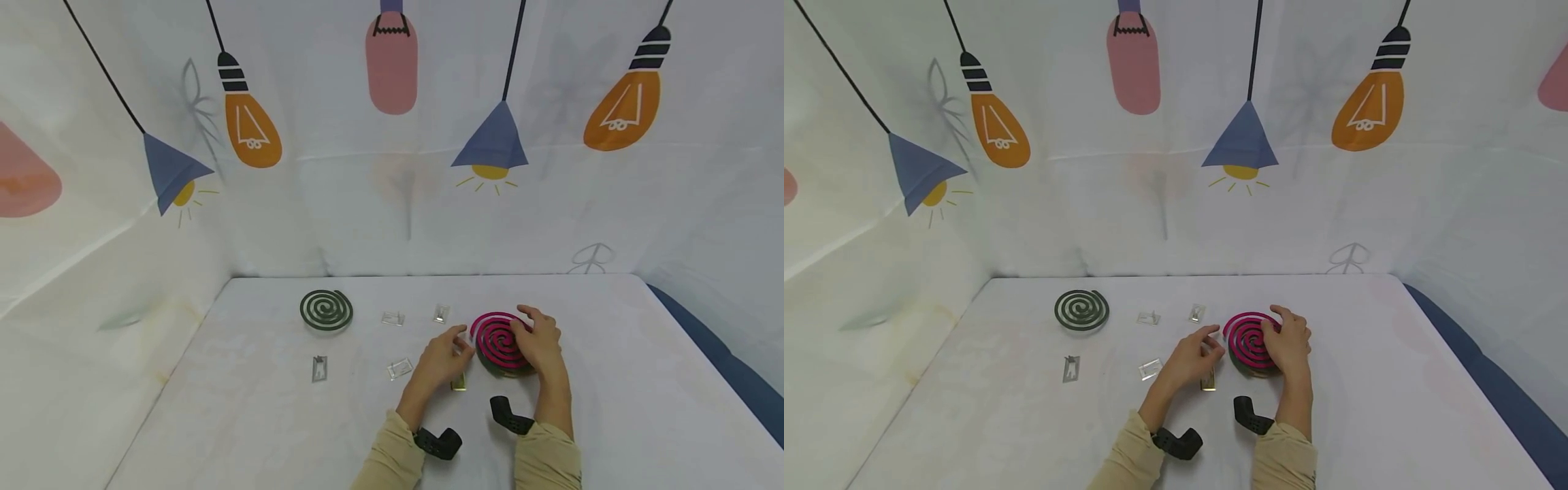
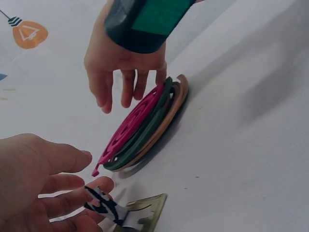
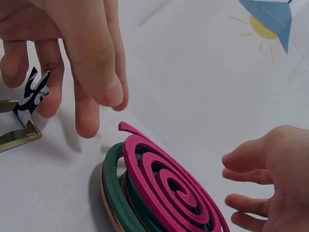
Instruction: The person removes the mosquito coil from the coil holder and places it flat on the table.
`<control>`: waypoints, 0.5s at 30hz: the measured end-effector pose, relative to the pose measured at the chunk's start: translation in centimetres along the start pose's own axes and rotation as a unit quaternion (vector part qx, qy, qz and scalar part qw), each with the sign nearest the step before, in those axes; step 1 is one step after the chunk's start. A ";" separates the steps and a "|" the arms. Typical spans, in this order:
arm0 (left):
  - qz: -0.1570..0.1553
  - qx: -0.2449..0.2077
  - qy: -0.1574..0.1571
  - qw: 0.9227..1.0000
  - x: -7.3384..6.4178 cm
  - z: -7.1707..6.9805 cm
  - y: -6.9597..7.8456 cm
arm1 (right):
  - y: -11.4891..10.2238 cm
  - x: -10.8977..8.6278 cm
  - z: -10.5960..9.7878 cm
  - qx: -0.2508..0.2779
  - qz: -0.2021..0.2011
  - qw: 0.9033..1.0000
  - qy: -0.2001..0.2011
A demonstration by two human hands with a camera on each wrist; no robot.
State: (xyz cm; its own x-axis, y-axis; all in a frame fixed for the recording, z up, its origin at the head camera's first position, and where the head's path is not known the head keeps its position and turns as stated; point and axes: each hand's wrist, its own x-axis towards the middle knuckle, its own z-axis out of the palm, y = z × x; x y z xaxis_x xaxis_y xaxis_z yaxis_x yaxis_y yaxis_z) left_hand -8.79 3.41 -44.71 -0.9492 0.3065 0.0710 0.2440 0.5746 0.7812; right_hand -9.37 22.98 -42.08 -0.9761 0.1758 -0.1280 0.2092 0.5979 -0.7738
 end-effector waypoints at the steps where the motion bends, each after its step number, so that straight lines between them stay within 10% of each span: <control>1: 0.000 -0.004 0.001 1.000 0.0 -0.2 0.0 | -0.1 0.0 0.0 0.003 -0.001 1.000 0.004; 15: 0.019 -0.051 0.061 0.997 0.1 -2.9 -1.4 | -1.9 -0.1 0.6 0.063 -0.047 0.997 0.025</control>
State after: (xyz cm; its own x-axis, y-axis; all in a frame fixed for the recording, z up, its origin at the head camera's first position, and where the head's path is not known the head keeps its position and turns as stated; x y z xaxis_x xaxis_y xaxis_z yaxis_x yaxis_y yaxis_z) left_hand -9.78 0.41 -43.97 -0.9583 0.2282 0.1723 0.2650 0.4824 0.8349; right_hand -9.66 21.34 -40.99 -0.9861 0.1645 -0.0221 0.1045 0.5121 -0.8526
